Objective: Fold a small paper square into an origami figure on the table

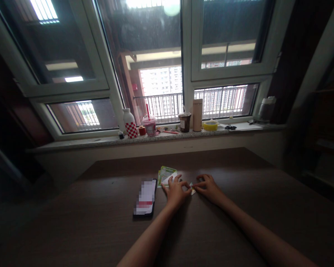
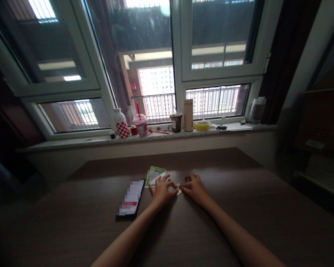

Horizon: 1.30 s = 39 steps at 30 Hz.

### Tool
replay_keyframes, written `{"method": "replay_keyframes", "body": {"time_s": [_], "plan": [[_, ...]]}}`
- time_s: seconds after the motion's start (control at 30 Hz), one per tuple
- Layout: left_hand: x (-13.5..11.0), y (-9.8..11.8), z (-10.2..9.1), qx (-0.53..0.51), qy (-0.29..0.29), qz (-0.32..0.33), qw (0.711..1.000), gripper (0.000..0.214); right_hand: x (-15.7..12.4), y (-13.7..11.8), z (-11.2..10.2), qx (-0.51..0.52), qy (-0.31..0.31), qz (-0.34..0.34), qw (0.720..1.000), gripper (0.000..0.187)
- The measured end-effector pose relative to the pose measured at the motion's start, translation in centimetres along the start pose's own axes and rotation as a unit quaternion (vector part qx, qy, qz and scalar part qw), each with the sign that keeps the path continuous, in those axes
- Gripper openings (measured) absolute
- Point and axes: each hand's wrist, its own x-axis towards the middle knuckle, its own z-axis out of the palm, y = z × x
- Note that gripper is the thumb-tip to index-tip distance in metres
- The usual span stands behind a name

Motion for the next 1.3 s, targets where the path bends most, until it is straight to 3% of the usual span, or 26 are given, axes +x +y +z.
{"method": "replay_keyframes", "body": {"time_s": [0.53,0.7,0.97,1.3], "plan": [[0.10,-0.20,0.27,0.005,-0.001,0.001,1.000,0.014,0.09,0.54,0.21,0.008,0.002,0.006,1.000,0.022],[0.06,-0.29,0.28,0.004,-0.002,0.003,1.000,0.015,0.04,0.65,-0.22,0.037,0.017,0.002,0.999,0.016],[-0.07,-0.03,0.07,0.014,-0.004,0.000,1.000,0.014,-0.27,0.47,-0.45,0.050,-0.007,-0.029,0.998,0.011],[0.12,-0.10,0.04,0.018,-0.010,0.004,1.000,0.014,0.00,0.14,-0.12,-0.004,0.005,-0.018,1.000,0.015]]}}
